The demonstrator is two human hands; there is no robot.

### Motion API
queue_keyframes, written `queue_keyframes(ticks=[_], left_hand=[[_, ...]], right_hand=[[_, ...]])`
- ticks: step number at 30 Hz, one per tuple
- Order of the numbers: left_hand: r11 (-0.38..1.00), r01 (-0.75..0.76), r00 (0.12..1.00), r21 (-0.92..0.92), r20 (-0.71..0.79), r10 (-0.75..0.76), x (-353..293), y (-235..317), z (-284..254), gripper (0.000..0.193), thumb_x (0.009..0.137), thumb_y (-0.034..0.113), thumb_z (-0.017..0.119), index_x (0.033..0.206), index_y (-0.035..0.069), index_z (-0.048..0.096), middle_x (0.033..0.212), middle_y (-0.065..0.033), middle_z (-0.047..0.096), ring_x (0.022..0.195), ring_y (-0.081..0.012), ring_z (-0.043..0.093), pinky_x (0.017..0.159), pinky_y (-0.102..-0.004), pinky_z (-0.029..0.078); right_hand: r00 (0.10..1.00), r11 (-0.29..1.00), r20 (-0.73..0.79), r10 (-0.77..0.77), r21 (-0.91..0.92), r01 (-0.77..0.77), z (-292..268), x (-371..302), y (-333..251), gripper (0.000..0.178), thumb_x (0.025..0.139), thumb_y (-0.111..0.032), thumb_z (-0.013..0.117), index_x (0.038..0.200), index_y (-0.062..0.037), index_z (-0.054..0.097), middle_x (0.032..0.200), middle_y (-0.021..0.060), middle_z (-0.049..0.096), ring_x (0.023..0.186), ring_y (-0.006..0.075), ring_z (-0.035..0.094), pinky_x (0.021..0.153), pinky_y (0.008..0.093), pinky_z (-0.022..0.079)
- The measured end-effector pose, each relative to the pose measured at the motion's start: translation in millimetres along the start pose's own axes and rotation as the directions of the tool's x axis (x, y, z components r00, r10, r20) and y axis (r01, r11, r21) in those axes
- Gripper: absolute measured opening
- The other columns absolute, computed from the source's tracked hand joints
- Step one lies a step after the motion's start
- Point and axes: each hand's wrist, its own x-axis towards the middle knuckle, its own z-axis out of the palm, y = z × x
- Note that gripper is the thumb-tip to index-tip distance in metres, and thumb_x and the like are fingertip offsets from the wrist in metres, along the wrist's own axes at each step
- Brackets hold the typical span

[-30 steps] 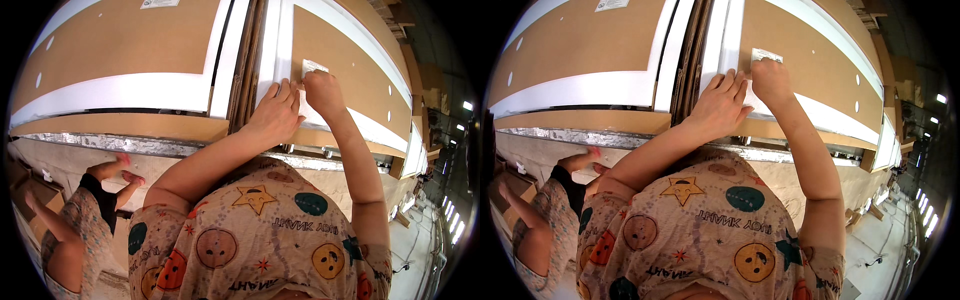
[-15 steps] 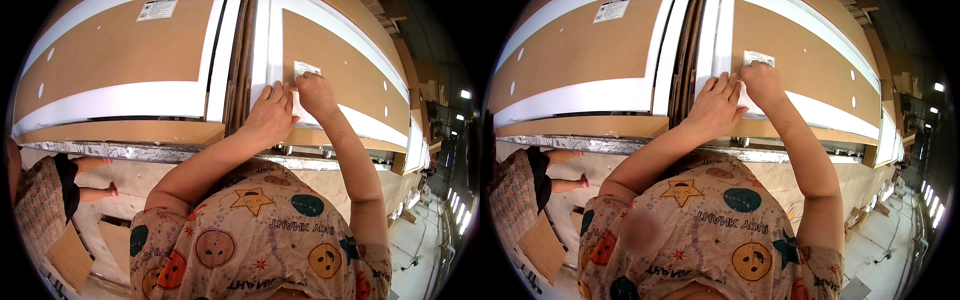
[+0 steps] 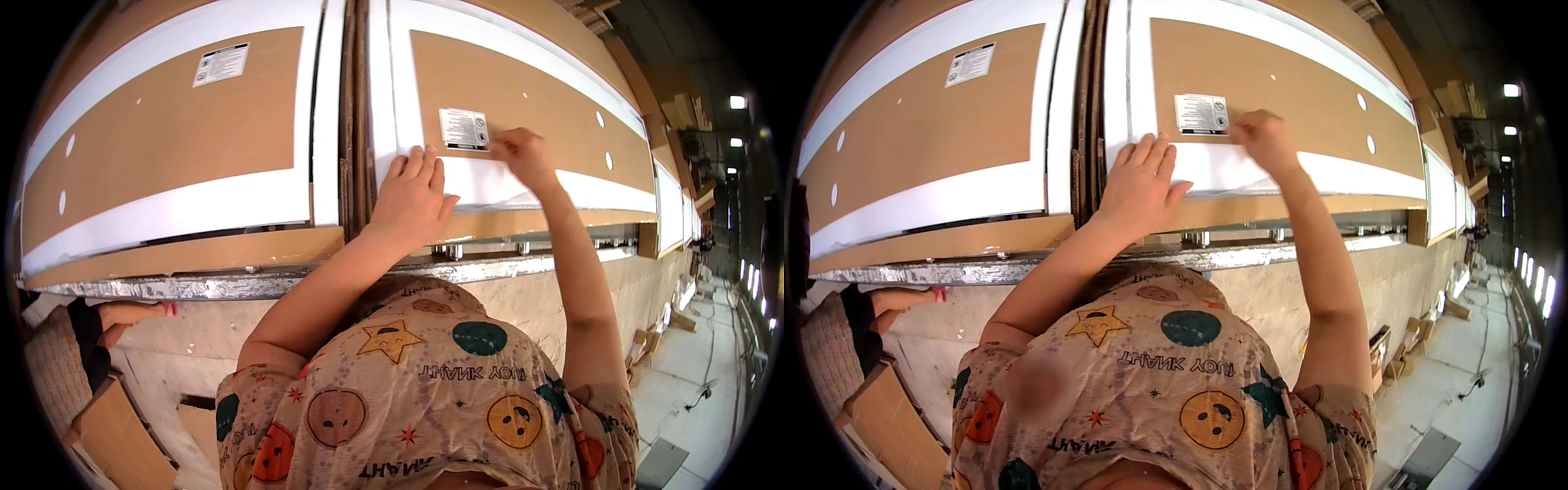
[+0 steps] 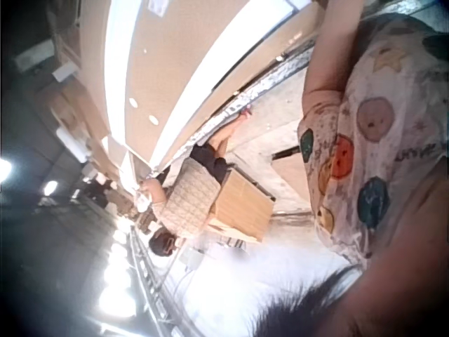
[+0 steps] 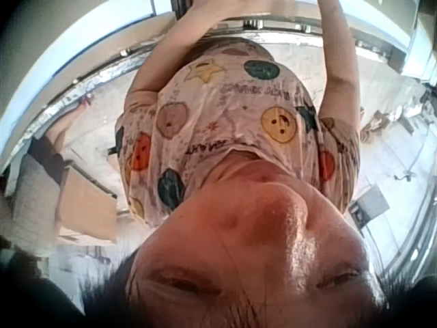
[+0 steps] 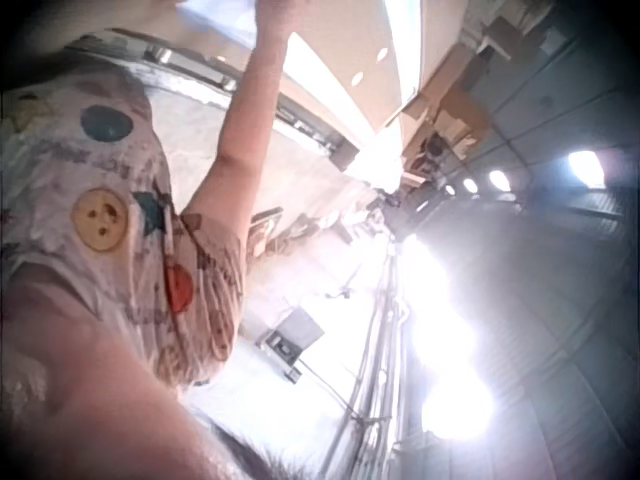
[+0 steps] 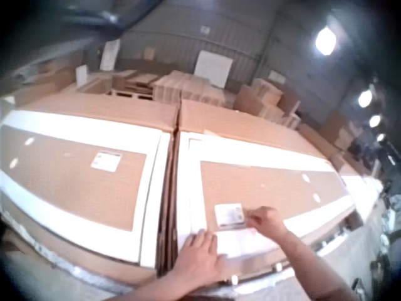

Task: The person applies small white labels to the surface of large, flat cardboard panels. They smooth the labels down with their fingers and then move the panels along a workbench to repeat the process on the next item.

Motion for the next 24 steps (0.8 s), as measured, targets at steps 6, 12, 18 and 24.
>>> queue_keyframes(ticks=[6,12,18,24], left_hand=[[0.998,0.012,0.996,0.058,0.091,-0.017,14.2,6.0,-9.7,0.044,0.086,0.033,0.061,0.106,-0.006,0.063,0.116,-0.0195,0.06,0.113,-0.0306,0.05,0.096,-0.044,0.037],[0.995,-0.007,1.0,-0.095,0.015,0.009,86.4,12.3,16.2,0.019,0.076,0.021,0.069,0.084,0.003,0.069,0.087,-0.0115,0.063,0.085,-0.0296,0.06,0.072,-0.0367,0.049],[0.973,0.224,0.973,-0.053,-0.039,-0.226,96.0,24.6,54.1,0.027,0.069,0.032,0.076,0.074,0.007,0.067,0.082,-0.0091,0.061,0.073,-0.026,0.062,0.064,-0.0381,0.05],[0.946,0.323,0.934,0.02,0.156,-0.322,112.8,27.3,37.3,0.034,0.067,0.038,0.078,0.07,0.007,0.065,0.079,-0.0089,0.063,0.072,-0.0254,0.064,0.064,-0.0375,0.051]], right_hand=[[0.998,0.988,0.003,-0.071,-0.137,0.07,-29.5,-11.2,45.9,0.006,0.079,-0.007,0.069,0.084,-0.0039,0.069,0.081,0.0092,0.066,0.077,0.0252,0.062,0.07,0.0324,0.05],[0.971,0.972,-0.058,-0.233,0.015,0.235,-11.6,-0.5,38.4,0.005,0.079,-0.005,0.068,0.08,-0.0044,0.064,0.084,0.0067,0.064,0.082,0.027,0.058,0.072,0.0349,0.048],[0.926,0.953,-0.321,-0.198,0.156,0.258,20.4,-15.3,63.1,0.008,0.078,-0.007,0.069,0.081,-0.0067,0.062,0.089,0.0062,0.061,0.085,0.027,0.055,0.071,0.0359,0.048],[0.936,0.928,-0.319,-0.149,0.283,0.244,19.9,-17.8,64.1,0.01,0.077,-0.011,0.071,0.084,-0.0095,0.064,0.09,0.0046,0.061,0.089,0.0278,0.056,0.074,0.0357,0.049]])
